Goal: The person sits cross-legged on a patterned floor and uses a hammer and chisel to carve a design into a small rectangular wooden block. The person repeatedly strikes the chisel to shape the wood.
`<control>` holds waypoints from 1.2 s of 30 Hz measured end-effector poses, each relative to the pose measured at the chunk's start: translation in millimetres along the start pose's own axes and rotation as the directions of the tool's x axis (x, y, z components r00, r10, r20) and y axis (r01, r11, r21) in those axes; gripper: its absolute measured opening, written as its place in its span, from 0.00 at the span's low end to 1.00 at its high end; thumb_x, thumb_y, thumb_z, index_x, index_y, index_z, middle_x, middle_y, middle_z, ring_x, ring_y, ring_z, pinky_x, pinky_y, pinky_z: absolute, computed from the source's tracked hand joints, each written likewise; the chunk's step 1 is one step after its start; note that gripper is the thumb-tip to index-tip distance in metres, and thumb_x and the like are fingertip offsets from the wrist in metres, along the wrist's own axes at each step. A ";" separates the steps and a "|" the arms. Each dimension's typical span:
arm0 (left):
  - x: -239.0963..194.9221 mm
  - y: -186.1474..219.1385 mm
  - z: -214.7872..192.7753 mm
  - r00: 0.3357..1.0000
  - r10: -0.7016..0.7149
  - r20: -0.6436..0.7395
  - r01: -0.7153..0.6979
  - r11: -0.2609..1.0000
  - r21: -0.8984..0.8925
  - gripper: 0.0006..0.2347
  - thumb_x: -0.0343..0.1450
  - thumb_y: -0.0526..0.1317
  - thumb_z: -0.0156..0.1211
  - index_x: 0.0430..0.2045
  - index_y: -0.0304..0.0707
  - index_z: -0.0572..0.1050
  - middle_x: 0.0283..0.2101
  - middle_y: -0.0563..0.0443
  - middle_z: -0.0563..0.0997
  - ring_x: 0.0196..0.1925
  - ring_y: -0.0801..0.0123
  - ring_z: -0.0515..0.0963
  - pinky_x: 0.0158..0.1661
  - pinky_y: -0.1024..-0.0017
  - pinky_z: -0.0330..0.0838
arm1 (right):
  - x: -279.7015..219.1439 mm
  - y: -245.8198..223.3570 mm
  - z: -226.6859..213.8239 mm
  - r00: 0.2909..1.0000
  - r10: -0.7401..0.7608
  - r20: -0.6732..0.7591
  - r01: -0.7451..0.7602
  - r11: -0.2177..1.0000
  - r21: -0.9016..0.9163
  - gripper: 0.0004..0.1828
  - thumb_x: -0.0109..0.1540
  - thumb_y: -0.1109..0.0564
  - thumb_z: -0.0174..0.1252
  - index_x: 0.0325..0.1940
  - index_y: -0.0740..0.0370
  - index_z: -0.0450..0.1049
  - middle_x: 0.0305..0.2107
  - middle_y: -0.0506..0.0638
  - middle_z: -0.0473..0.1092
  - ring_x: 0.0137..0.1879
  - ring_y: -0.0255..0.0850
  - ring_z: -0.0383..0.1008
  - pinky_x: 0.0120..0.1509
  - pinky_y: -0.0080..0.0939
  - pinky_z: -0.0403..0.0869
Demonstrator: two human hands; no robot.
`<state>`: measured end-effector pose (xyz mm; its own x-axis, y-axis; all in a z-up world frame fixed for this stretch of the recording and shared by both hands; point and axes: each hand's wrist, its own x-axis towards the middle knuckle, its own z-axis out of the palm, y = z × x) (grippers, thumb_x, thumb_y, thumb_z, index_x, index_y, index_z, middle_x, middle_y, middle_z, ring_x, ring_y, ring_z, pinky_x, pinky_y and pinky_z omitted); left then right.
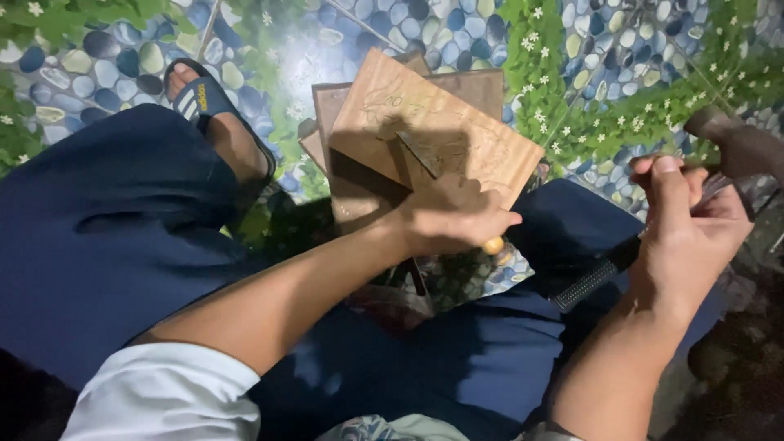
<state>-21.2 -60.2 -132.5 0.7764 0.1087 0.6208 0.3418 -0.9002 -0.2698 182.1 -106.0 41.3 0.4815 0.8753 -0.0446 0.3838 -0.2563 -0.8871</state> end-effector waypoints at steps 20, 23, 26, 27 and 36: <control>45.2 -27.6 -71.1 0.734 -0.679 0.020 0.408 0.417 -0.812 0.15 0.70 0.34 0.72 0.17 0.36 0.68 0.22 0.53 0.60 0.26 0.64 0.60 0.37 0.66 0.52 | -2.3 -3.0 21.5 0.996 0.086 0.033 -0.088 0.993 0.078 0.22 0.77 0.58 0.57 0.32 0.51 0.57 0.36 0.48 0.67 0.50 0.37 0.75 0.66 0.43 0.80; 45.2 -24.9 -66.3 0.739 -0.674 0.019 0.417 0.435 -0.798 0.14 0.71 0.33 0.71 0.18 0.38 0.70 0.21 0.54 0.61 0.26 0.65 0.59 0.35 0.66 0.52 | -4.5 -3.3 21.3 0.996 0.087 0.031 -0.089 0.993 0.076 0.22 0.78 0.58 0.57 0.32 0.51 0.57 0.36 0.48 0.67 0.50 0.37 0.75 0.66 0.43 0.80; 46.7 -24.0 -65.1 0.730 -0.683 0.019 0.424 0.431 -0.796 0.14 0.70 0.31 0.71 0.17 0.37 0.70 0.21 0.54 0.60 0.25 0.65 0.57 0.35 0.66 0.52 | -4.4 -6.4 22.7 0.995 0.093 0.021 -0.094 0.994 0.050 0.21 0.77 0.57 0.57 0.32 0.52 0.58 0.36 0.48 0.69 0.50 0.37 0.75 0.65 0.42 0.80; 47.6 -23.6 -66.1 0.712 -0.702 0.006 0.419 0.418 -0.806 0.16 0.70 0.31 0.71 0.15 0.37 0.67 0.21 0.53 0.59 0.24 0.65 0.57 0.35 0.66 0.52 | -5.2 -6.6 22.9 0.995 0.096 0.010 -0.096 0.995 0.016 0.20 0.77 0.55 0.57 0.32 0.53 0.60 0.37 0.48 0.70 0.50 0.36 0.76 0.64 0.41 0.81; 54.8 -29.9 -76.8 0.688 -0.706 0.167 0.515 0.313 -0.798 0.12 0.71 0.45 0.61 0.23 0.38 0.72 0.28 0.47 0.70 0.30 0.52 0.73 0.39 0.60 0.54 | -5.2 -4.8 27.0 0.994 0.084 0.073 -0.086 0.996 0.012 0.19 0.78 0.54 0.56 0.33 0.52 0.60 0.38 0.48 0.70 0.53 0.36 0.76 0.69 0.44 0.81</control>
<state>-29.5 -59.7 -33.8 0.3816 0.7810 0.4944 0.0848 -0.5622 0.8227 156.4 -98.3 33.4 0.4536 0.8780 -0.1527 0.3316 -0.3253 -0.8856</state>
